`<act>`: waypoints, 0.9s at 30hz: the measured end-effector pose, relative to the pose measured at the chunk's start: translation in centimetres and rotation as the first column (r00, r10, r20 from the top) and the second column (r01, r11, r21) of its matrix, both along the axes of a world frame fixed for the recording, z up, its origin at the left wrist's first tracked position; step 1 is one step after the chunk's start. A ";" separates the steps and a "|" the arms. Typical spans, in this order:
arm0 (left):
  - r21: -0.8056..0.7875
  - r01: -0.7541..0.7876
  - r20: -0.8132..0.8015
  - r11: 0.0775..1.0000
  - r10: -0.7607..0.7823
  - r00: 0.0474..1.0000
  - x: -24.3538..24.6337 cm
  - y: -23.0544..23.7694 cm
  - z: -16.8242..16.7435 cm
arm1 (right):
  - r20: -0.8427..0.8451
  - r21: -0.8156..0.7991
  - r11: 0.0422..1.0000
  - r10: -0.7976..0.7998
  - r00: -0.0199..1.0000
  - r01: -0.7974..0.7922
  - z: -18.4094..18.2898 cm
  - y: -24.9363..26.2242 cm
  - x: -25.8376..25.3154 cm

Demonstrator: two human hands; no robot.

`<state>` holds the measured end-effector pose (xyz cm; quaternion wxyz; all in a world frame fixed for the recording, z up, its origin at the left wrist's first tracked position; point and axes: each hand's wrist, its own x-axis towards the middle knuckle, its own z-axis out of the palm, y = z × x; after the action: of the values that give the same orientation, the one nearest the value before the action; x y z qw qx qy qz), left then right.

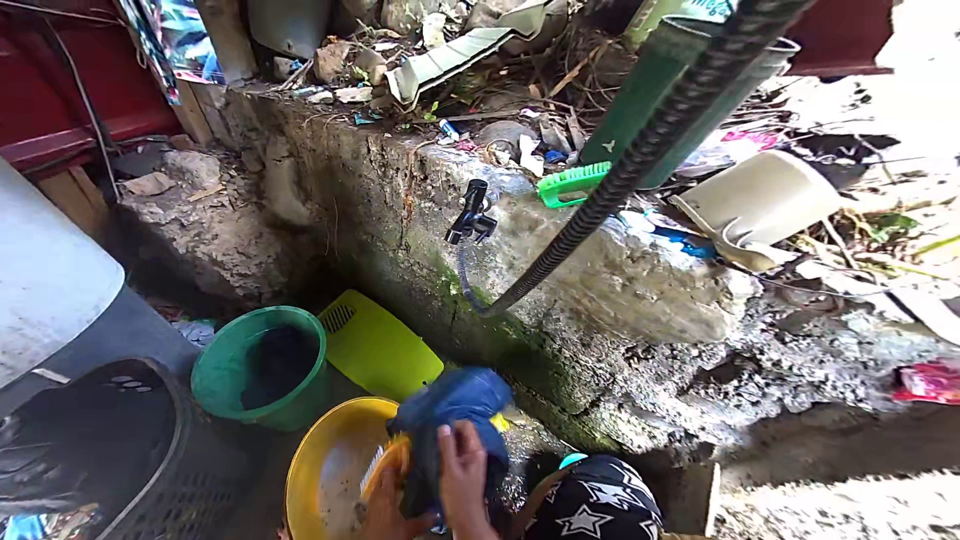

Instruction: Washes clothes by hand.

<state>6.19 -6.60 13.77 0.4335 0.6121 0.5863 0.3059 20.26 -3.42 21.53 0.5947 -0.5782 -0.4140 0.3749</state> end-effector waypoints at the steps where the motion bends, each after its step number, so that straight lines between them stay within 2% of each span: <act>1: 0.115 -0.063 0.049 0.991 0.058 0.997 0.6 0.0 1.4 | 0.070 0.112 0.992 0.054 0.996 -0.062 2.0 -0.6 -2.0; 3: 0.240 -0.273 0.191 0.932 0.231 0.954 1.3 0.0 6.3 | 0.212 0.308 0.938 0.097 0.973 -0.160 4.9 -1.0 -5.3; 5: 0.118 -0.427 0.275 0.897 0.383 0.882 0.7 -0.1 12.2 | 0.316 0.433 0.853 0.159 0.935 -0.291 6.5 -0.7 -7.6; 7: -0.071 -0.448 0.202 0.891 0.452 0.869 -0.8 0.2 15.6 | 0.410 0.446 0.747 0.320 0.854 -0.493 6.6 -0.3 -8.5; 9: -0.239 -0.379 -0.001 0.894 0.391 0.921 -3.3 1.1 14.3 | 0.544 0.376 0.700 0.363 0.756 -0.607 4.9 -0.3 -8.1; 10: -0.216 -0.349 -0.062 0.912 0.343 0.937 -4.9 1.2 11.0 | 0.592 0.315 0.728 0.351 0.725 -0.609 3.5 -0.4 -7.3; 11: -0.116 -0.352 -0.076 0.929 0.345 0.936 -6.5 1.0 6.2 | 0.617 0.241 0.786 0.329 0.715 -0.569 1.7 -0.5 -6.1; 12: -0.129 -0.345 -0.092 0.930 0.336 0.938 -8.0 0.5 2.5 | 0.626 0.135 0.860 0.311 0.715 -0.492 -0.4 -0.7 -4.4; 13: -0.250 -0.315 -0.112 0.915 0.296 0.949 -9.2 0.0 0.4 | 0.623 -0.020 0.919 0.320 0.714 -0.394 -2.4 -0.9 -2.5; 14: -0.362 -0.277 -0.115 0.890 0.252 0.961 -10.1 -0.5 -0.9 | 0.603 -0.190 0.937 0.348 0.718 -0.295 -4.4 -1.0 -0.4; 16: -0.487 -0.227 -0.117 0.843 0.194 0.974 -11.0 -0.9 -2.1 | 0.515 -0.495 0.852 0.448 0.731 -0.174 -8.9 -1.1 3.5; 18: -0.503 -0.191 -0.224 0.843 0.087 0.971 -11.3 -0.7 -1.7 | 0.386 -0.679 0.711 0.556 0.736 -0.181 -12.6 -1.3 5.8; 20: -0.520 -0.072 -0.340 0.851 -0.129 0.932 -11.4 0.2 -0.3 | 0.366 -0.722 0.671 0.580 0.728 -0.171 -13.0 -0.8 6.2; 22: -0.552 0.053 -0.386 0.832 -0.311 0.869 -12.2 1.3 1.8 | 0.426 -0.693 0.710 0.543 0.724 -0.125 -11.9 -0.2 5.6; 23: -0.547 0.074 -0.392 0.834 -0.334 0.857 -12.8 1.7 3.2 | 0.453 -0.647 0.755 0.496 0.741 -0.109 -10.9 0.0 5.0; 24: -0.514 0.073 -0.392 0.855 -0.309 0.867 -13.4 2.0 4.7 | 0.469 -0.583 0.806 0.438 0.767 -0.104 -9.6 0.2 4.3; 27: -0.320 0.005 -0.304 0.947 -0.108 0.946 -14.7 1.6 8.3 | 0.426 -0.306 0.941 0.272 0.863 -0.146 -5.6 -0.5 0.6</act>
<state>-8.51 -5.00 22.11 0.4342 0.5931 0.6716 0.0930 20.86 -3.91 15.88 0.3522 -0.6757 -0.5508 0.3407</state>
